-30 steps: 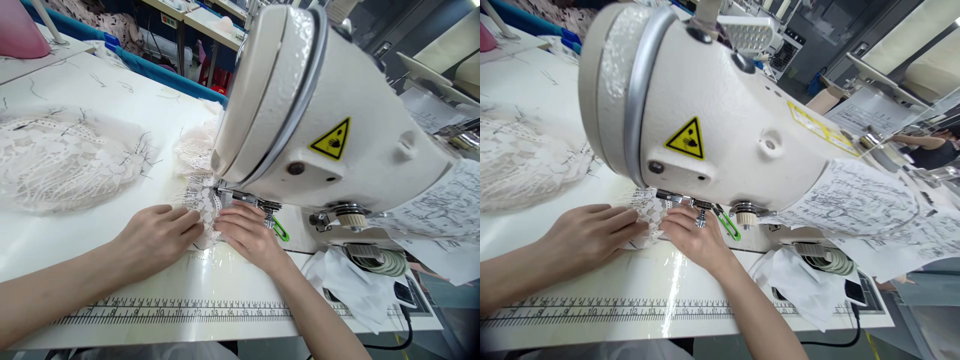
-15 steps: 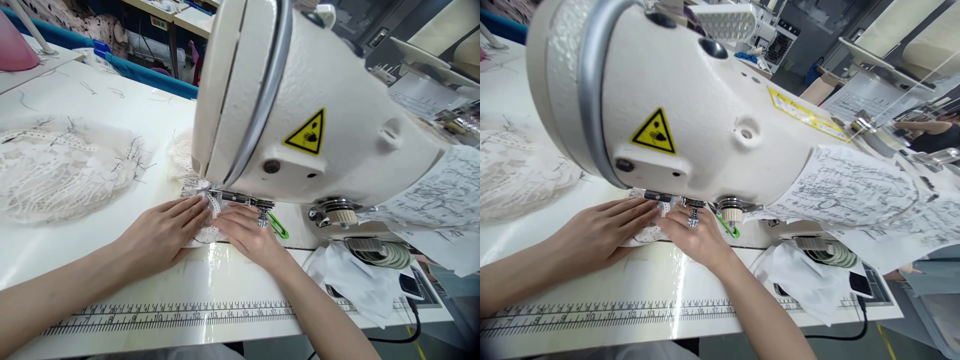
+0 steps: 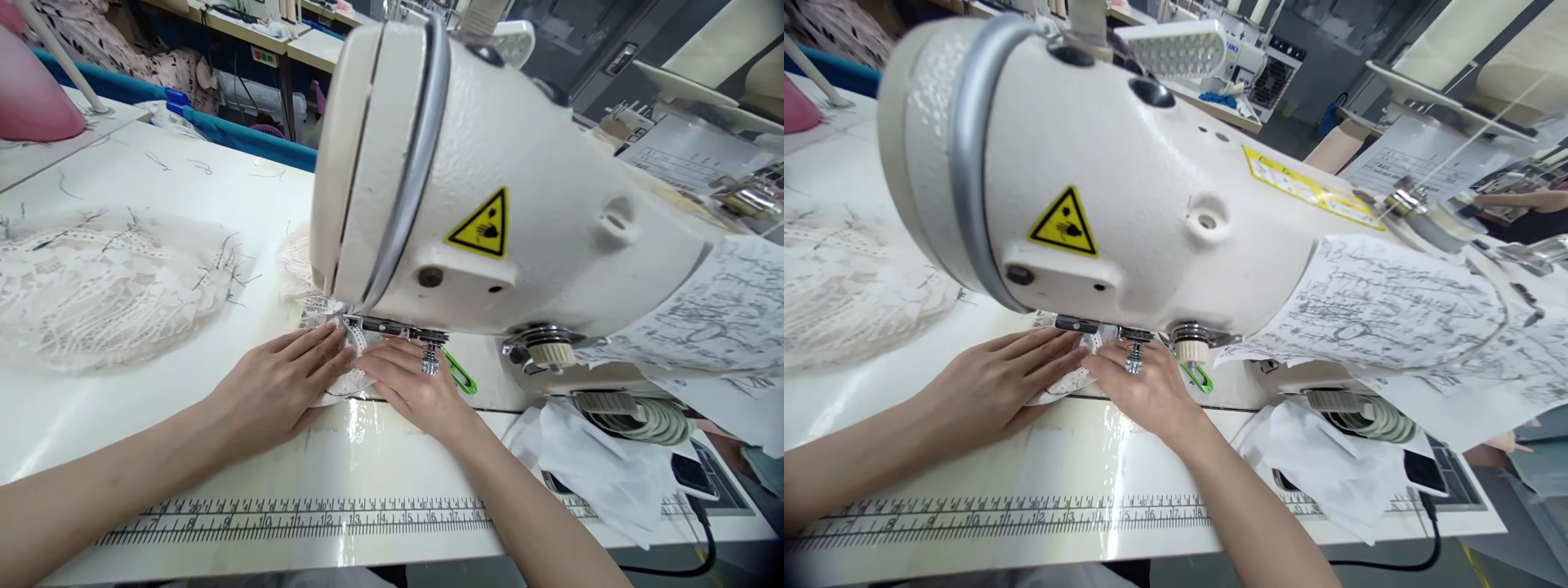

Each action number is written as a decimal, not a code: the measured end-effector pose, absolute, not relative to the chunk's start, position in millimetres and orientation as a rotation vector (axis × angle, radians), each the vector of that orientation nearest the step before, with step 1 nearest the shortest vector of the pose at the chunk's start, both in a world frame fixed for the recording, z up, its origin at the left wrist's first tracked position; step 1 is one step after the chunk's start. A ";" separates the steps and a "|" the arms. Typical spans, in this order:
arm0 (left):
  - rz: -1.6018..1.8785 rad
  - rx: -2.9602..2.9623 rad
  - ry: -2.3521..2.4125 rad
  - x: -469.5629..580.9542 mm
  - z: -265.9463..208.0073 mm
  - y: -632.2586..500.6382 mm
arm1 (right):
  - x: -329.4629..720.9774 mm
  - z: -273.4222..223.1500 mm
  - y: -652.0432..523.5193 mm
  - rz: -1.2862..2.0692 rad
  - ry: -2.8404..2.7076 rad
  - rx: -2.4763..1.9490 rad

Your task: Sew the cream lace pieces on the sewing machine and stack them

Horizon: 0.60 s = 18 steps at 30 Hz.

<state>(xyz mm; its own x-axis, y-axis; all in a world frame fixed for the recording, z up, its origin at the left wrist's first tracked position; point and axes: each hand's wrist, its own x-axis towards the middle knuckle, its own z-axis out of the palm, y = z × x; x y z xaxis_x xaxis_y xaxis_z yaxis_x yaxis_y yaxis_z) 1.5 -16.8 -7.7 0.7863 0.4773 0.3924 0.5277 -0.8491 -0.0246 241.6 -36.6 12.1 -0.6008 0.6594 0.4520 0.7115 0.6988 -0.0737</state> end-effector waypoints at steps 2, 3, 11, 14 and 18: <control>-0.570 -2.835 -0.819 2.5 -8.2 -17.3 | 241.6 12.7 -38.0 -0.174 -2.452 -1.087; -0.565 -2.837 -0.805 2.9 -8.6 -17.5 | 241.4 12.9 -38.4 -0.173 -2.448 -1.090; -0.669 -2.843 -0.656 -3.5 -13.1 -16.9 | 236.4 9.1 -34.5 -0.084 -2.479 -0.988; -0.656 -2.849 -0.609 -9.2 -10.0 -13.4 | 230.6 8.4 -34.8 -0.097 -2.463 -0.932; -0.636 -2.806 -0.618 -12.3 -5.2 -9.7 | 222.2 9.6 -36.6 -0.120 -2.446 -0.923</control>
<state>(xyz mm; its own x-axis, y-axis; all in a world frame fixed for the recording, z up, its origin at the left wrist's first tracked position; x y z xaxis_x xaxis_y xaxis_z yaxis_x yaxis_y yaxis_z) -12.3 -9.7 -5.2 0.8202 0.3538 0.4496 0.4393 -0.8929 -0.0989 222.2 -36.6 9.6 -0.6334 0.5919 0.4984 0.6377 0.7642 -0.0970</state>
